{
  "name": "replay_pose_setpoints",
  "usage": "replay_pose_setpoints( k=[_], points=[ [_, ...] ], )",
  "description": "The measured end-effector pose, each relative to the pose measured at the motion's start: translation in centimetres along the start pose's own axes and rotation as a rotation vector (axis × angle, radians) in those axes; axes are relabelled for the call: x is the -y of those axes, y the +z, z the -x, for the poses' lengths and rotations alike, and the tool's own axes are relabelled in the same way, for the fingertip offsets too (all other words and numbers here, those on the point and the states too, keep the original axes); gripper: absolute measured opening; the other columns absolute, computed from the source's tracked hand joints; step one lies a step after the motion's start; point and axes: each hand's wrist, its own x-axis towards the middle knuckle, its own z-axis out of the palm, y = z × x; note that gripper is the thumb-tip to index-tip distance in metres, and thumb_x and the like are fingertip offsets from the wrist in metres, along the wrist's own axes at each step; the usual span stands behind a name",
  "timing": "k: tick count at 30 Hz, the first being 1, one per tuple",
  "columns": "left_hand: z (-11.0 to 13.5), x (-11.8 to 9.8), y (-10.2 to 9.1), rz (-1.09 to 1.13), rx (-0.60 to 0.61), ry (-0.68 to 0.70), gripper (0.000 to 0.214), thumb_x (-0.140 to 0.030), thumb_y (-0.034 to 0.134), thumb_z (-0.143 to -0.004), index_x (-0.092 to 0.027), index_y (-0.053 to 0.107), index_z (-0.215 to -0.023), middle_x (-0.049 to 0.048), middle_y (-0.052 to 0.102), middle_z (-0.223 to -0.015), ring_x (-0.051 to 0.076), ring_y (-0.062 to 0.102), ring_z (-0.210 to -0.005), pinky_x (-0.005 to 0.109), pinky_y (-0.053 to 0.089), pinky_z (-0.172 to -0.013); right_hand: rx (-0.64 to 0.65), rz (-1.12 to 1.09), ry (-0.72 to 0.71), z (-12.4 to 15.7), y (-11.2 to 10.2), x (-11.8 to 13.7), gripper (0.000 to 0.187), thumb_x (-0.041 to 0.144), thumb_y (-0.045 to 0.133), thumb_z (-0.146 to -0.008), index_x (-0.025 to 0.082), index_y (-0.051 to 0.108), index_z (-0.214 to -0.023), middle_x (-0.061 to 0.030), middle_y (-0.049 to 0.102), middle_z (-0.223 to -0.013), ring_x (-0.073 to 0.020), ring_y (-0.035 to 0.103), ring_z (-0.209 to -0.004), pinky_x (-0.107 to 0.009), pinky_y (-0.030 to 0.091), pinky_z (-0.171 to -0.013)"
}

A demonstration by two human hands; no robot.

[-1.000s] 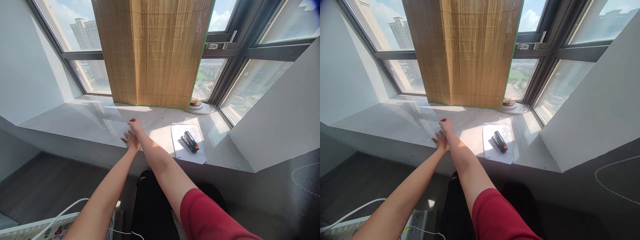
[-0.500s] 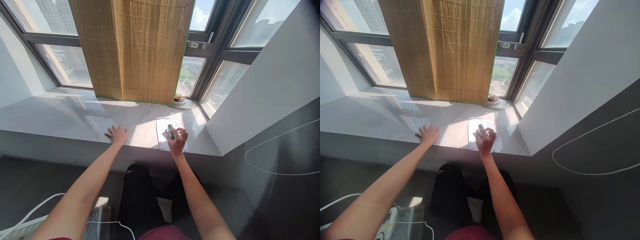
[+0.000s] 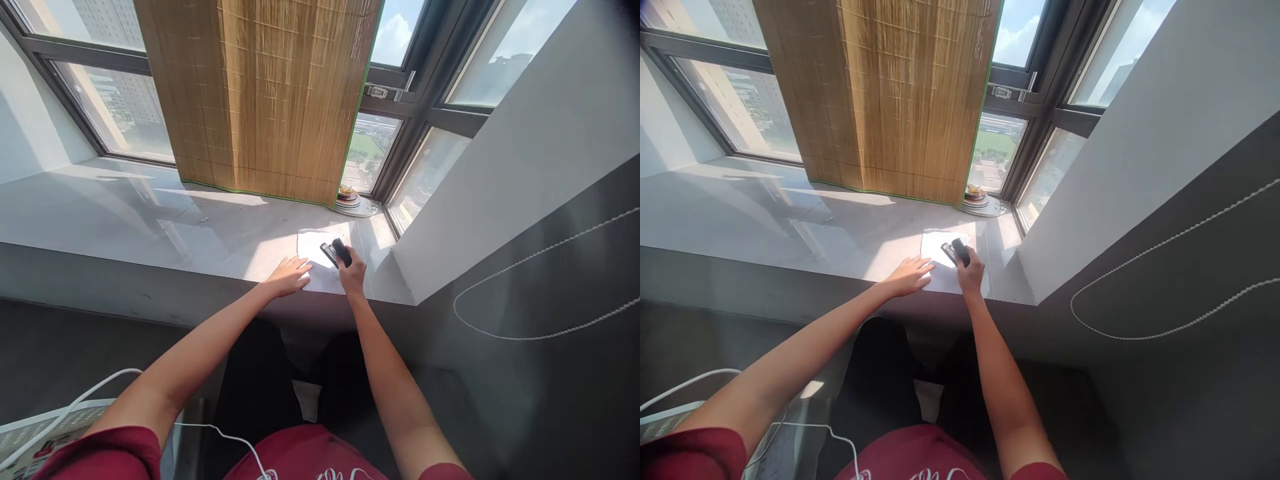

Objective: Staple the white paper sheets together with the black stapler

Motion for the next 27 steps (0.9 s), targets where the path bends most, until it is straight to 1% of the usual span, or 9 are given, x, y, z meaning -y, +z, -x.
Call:
replay_pose_setpoints(
  k=[4, 6, 8, 10, 12, 15, 18, 21, 27],
  points=[
    [-0.4, 0.0, -1.0, -0.090, -0.046, -0.136, 0.047, -0.034, 0.056, -0.102, -0.036, 0.070, -0.147, 0.0020, 0.053, -0.170, 0.030, 0.033, -0.167, 0.057, 0.015, -0.141, -0.012, 0.010, -0.077, 0.4, -6.3, -3.6, 0.045, 0.042, 0.064, -0.096, 0.019, 0.078, -0.131, -0.0174, 0.077, -0.126, -0.0356, 0.073, -0.115, -0.051, 0.058, -0.102],
    [-0.7, -0.5, -1.0, -0.067, -0.047, -0.072, 0.046, -0.037, 0.058, -0.102, -0.035, 0.072, -0.145, 0.0022, 0.052, -0.171, 0.031, 0.029, -0.169, 0.056, 0.012, -0.141, 0.045, 0.027, -0.087, 1.1, -8.4, -5.1, 0.044, 0.041, 0.065, -0.095, 0.020, 0.080, -0.130, -0.0159, 0.078, -0.124, -0.0347, 0.074, -0.113, -0.051, 0.059, -0.104],
    [-0.9, -1.5, -0.3, -0.019, 0.004, 0.024, 0.051, -0.045, 0.059, -0.103, -0.036, 0.068, -0.152, 0.0003, 0.045, -0.176, 0.033, 0.025, -0.171, 0.055, 0.014, -0.141, 0.122, 0.041, -0.097, 1.7, -9.5, -5.9, 0.044, 0.038, 0.065, -0.095, 0.022, 0.081, -0.132, -0.0133, 0.080, -0.122, -0.0337, 0.074, -0.113, -0.052, 0.058, -0.106],
    [-1.3, -3.1, 0.7, -0.004, 0.041, 0.015, 0.059, -0.054, 0.057, -0.105, -0.040, 0.057, -0.162, -0.0022, 0.036, -0.181, 0.036, 0.019, -0.172, 0.057, 0.013, -0.140, 0.199, 0.061, -0.127, 2.1, -9.6, -5.8, 0.045, 0.034, 0.064, -0.095, 0.025, 0.080, -0.136, -0.0108, 0.080, -0.121, -0.0331, 0.073, -0.115, -0.053, 0.057, -0.106],
    [-1.8, -4.6, 1.8, -0.022, 0.017, -0.077, 0.064, -0.059, 0.050, -0.107, -0.040, 0.049, -0.168, -0.0013, 0.031, -0.184, 0.040, 0.014, -0.172, 0.060, 0.010, -0.139, 0.266, 0.083, -0.171, 2.1, -8.9, -5.3, 0.046, 0.029, 0.064, -0.095, 0.028, 0.079, -0.139, -0.0086, 0.080, -0.124, -0.0325, 0.071, -0.116, -0.052, 0.056, -0.107],
    [-2.8, -6.2, 2.8, -0.032, -0.039, -0.183, 0.070, -0.067, 0.046, -0.107, -0.035, 0.049, -0.169, 0.0043, 0.032, -0.183, 0.045, 0.015, -0.171, 0.064, 0.011, -0.138, 0.306, 0.121, -0.231, 1.8, -7.2, -4.4, 0.050, 0.022, 0.062, -0.094, 0.029, 0.077, -0.141, -0.0074, 0.079, -0.127, -0.0314, 0.068, -0.116, -0.050, 0.055, -0.106],
    [-3.4, -6.7, 3.1, -0.023, -0.080, -0.199, 0.073, -0.073, 0.048, -0.104, -0.034, 0.055, -0.166, 0.0068, 0.036, -0.181, 0.049, 0.019, -0.169, 0.067, 0.015, -0.136, 0.210, 0.198, -0.245, 1.9, -5.7, -4.1, 0.051, 0.019, 0.059, -0.095, 0.027, 0.075, -0.143, -0.0094, 0.077, -0.130, -0.0315, 0.064, -0.117, -0.049, 0.054, -0.105],
    [-3.4, -6.8, 3.2, -0.024, -0.114, -0.190, 0.073, -0.076, 0.047, -0.103, -0.037, 0.057, -0.164, 0.0057, 0.039, -0.180, 0.048, 0.020, -0.169, 0.068, 0.016, -0.136, 0.142, 0.262, -0.246, 2.2, -5.0, -4.4, 0.051, 0.020, 0.055, -0.099, 0.027, 0.072, -0.147, -0.0099, 0.075, -0.133, -0.0323, 0.062, -0.120, -0.049, 0.051, -0.104],
    [-3.4, -6.8, 3.1, -0.017, -0.099, -0.151, 0.069, -0.075, 0.045, -0.105, -0.040, 0.055, -0.164, 0.0059, 0.038, -0.180, 0.042, 0.022, -0.170, 0.068, 0.014, -0.136, 0.228, 0.239, -0.319, 2.4, -5.2, -4.3, 0.053, 0.021, 0.051, -0.103, 0.033, 0.069, -0.151, -0.0075, 0.073, -0.136, -0.0298, 0.061, -0.124, -0.046, 0.049, -0.106]
  ],
)
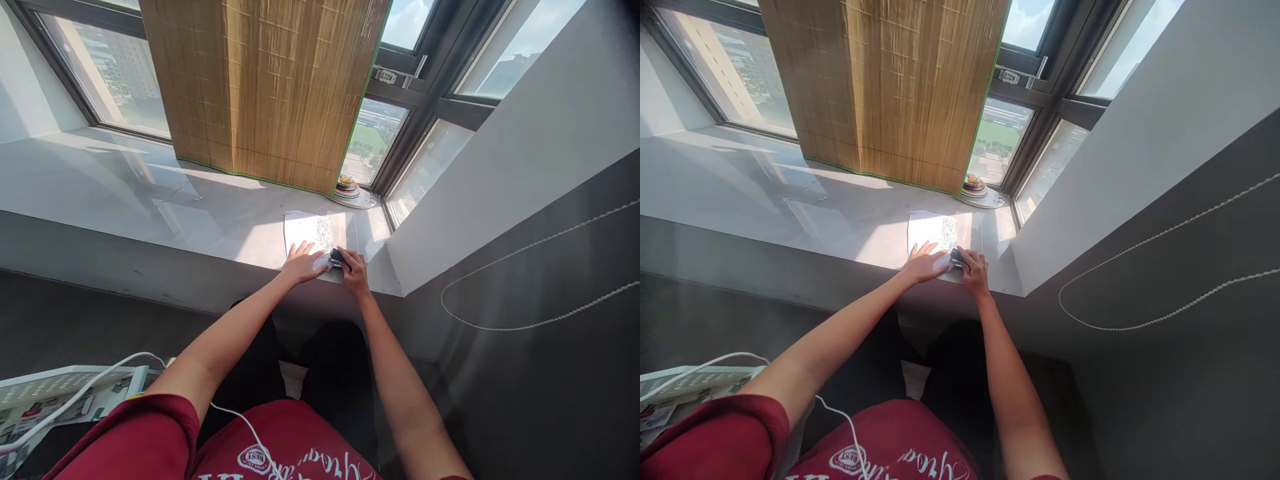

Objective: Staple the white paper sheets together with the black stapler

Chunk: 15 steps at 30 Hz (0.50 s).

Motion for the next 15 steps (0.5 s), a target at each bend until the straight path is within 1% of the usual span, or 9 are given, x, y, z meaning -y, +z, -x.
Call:
replay_pose_setpoints(
  k=[3, 6, 10, 12, 15],
  points=[
    [-0.2, 0.1, 0.0, 0.015, 0.045, 0.034, 0.071, -0.076, 0.044, -0.105, -0.042, 0.051, -0.166, 0.0046, 0.036, -0.181, 0.040, 0.021, -0.171, 0.067, 0.012, -0.136, 0.060, -0.013, -0.052, -0.3, -0.2, 0.1, 0.051, 0.023, 0.051, -0.105, 0.035, 0.071, -0.150, -0.0066, 0.074, -0.134, -0.0295, 0.060, -0.127, -0.046, 0.047, -0.110],
    [-0.3, 0.2, 0.1, 0.023, 0.045, 0.045, 0.078, -0.076, 0.048, -0.103, -0.037, 0.045, -0.171, 0.0061, 0.038, -0.181, 0.039, 0.023, -0.170, 0.064, 0.013, -0.138, 0.094, -0.024, -0.090, -0.5, -0.1, 0.0, 0.051, 0.024, 0.051, -0.106, 0.034, 0.071, -0.151, -0.0067, 0.073, -0.134, -0.0287, 0.060, -0.125, -0.045, 0.047, -0.112],
    [-0.3, 0.1, 0.2, 0.026, 0.008, 0.029, 0.084, -0.075, 0.050, -0.102, -0.027, 0.043, -0.171, 0.0097, 0.040, -0.179, 0.039, 0.026, -0.169, 0.062, 0.014, -0.138, 0.100, 0.011, -0.099, -0.4, 0.3, 0.0, 0.051, 0.023, 0.050, -0.107, 0.036, 0.070, -0.152, -0.0064, 0.071, -0.135, -0.0284, 0.059, -0.124, -0.044, 0.048, -0.111],
    [-0.3, 0.1, 0.2, 0.024, 0.012, 0.030, 0.083, -0.074, 0.051, -0.102, -0.027, 0.045, -0.170, 0.0102, 0.040, -0.179, 0.039, 0.026, -0.169, 0.062, 0.015, -0.138, 0.094, 0.026, -0.099, -0.4, 0.5, 0.3, 0.051, 0.023, 0.050, -0.107, 0.036, 0.069, -0.153, -0.0064, 0.071, -0.135, -0.0288, 0.058, -0.123, -0.044, 0.048, -0.110],
    [-0.4, 0.0, 0.2, 0.024, 0.021, 0.027, 0.080, -0.073, 0.052, -0.102, -0.029, 0.048, -0.169, 0.0092, 0.040, -0.179, 0.038, 0.026, -0.170, 0.061, 0.016, -0.138, 0.081, 0.048, -0.089, -0.3, 0.9, 1.2, 0.052, 0.022, 0.050, -0.107, 0.037, 0.069, -0.153, -0.0072, 0.071, -0.133, -0.0292, 0.057, -0.120, -0.044, 0.049, -0.108]
  ],
)
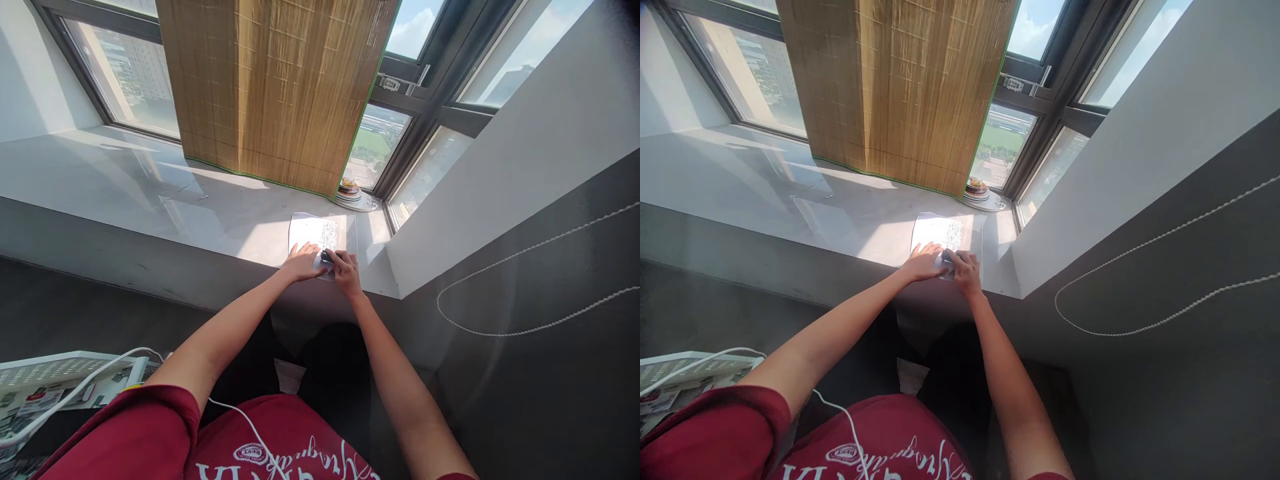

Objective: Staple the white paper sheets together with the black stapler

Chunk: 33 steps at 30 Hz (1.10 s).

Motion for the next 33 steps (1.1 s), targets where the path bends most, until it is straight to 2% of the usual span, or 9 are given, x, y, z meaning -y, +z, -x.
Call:
replay_pose_setpoints(
  k=[4, 10, 16, 27, 33],
  points=[
    [0.03, -0.05, -0.27, -0.007, 0.018, -0.012, 0.079, -0.072, 0.053, -0.102, -0.031, 0.048, -0.168, 0.0083, 0.039, -0.180, 0.038, 0.025, -0.170, 0.061, 0.016, -0.138, -0.020, 0.009, 0.022, -0.06, 0.31, 0.85, 0.055, 0.017, 0.049, -0.104, 0.038, 0.071, -0.150, -0.0073, 0.071, -0.130, -0.0292, 0.056, -0.119, -0.042, 0.049, -0.105],
    [0.28, -0.14, -0.53, -0.016, 0.016, -0.005, 0.080, -0.073, 0.054, -0.102, -0.028, 0.049, -0.168, 0.0094, 0.039, -0.180, 0.037, 0.025, -0.170, 0.060, 0.016, -0.139, -0.078, -0.040, 0.070, 0.06, 0.43, 0.40, 0.052, 0.019, 0.052, -0.102, 0.036, 0.076, -0.144, -0.0067, 0.071, -0.128, -0.0289, 0.056, -0.119, -0.045, 0.051, -0.108],
    [0.03, 0.14, -0.01, 0.002, 0.007, -0.008, 0.081, -0.074, 0.052, -0.102, -0.028, 0.049, -0.168, 0.0096, 0.039, -0.180, 0.035, 0.025, -0.170, 0.059, 0.012, -0.139, -0.038, -0.059, 0.048, 0.02, 0.29, 0.37, 0.051, 0.020, 0.049, -0.105, 0.036, 0.074, -0.147, -0.0073, 0.070, -0.131, -0.0285, 0.055, -0.120, -0.044, 0.051, -0.107],
    [0.05, 0.31, 0.00, 0.000, -0.008, 0.015, 0.081, -0.073, 0.051, -0.102, -0.025, 0.050, -0.167, 0.0105, 0.041, -0.179, 0.037, 0.027, -0.169, 0.063, 0.014, -0.138, -0.027, -0.004, 0.033, -0.11, 0.46, 0.32, 0.051, 0.020, 0.051, -0.107, 0.040, 0.072, -0.148, -0.0050, 0.071, -0.133, -0.0286, 0.055, -0.119, -0.044, 0.048, -0.108],
    [0.04, 0.38, 0.00, -0.024, -0.008, 0.009, 0.080, -0.074, 0.052, -0.101, -0.029, 0.049, -0.167, 0.0083, 0.041, -0.179, 0.037, 0.027, -0.170, 0.060, 0.017, -0.139, 0.003, 0.057, 0.042, -0.06, 0.64, 0.23, 0.053, 0.019, 0.049, -0.107, 0.043, 0.071, -0.150, -0.0040, 0.071, -0.136, -0.0288, 0.054, -0.121, -0.042, 0.047, -0.102]
  ],
)
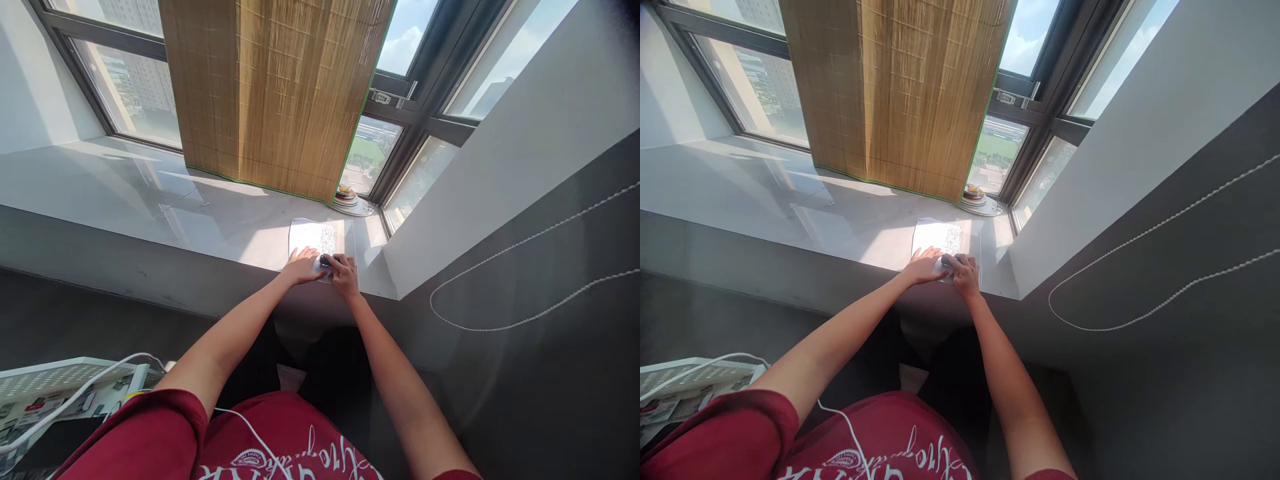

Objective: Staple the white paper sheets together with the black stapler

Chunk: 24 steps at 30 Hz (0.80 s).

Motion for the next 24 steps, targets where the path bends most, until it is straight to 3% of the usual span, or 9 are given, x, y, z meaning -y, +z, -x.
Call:
replay_pose_setpoints(
  k=[24],
  points=[
    [-0.15, 0.21, 0.09, -0.002, 0.012, -0.003, 0.081, -0.073, 0.051, -0.102, -0.028, 0.046, -0.168, 0.0082, 0.040, -0.179, 0.036, 0.026, -0.170, 0.061, 0.015, -0.139, -0.001, 0.011, -0.003, -0.04, 0.18, 0.07, 0.061, 0.016, 0.052, -0.105, 0.046, 0.064, -0.156, -0.0054, 0.070, -0.135, -0.0303, 0.054, -0.121, -0.042, 0.049, -0.097]
  ],
)
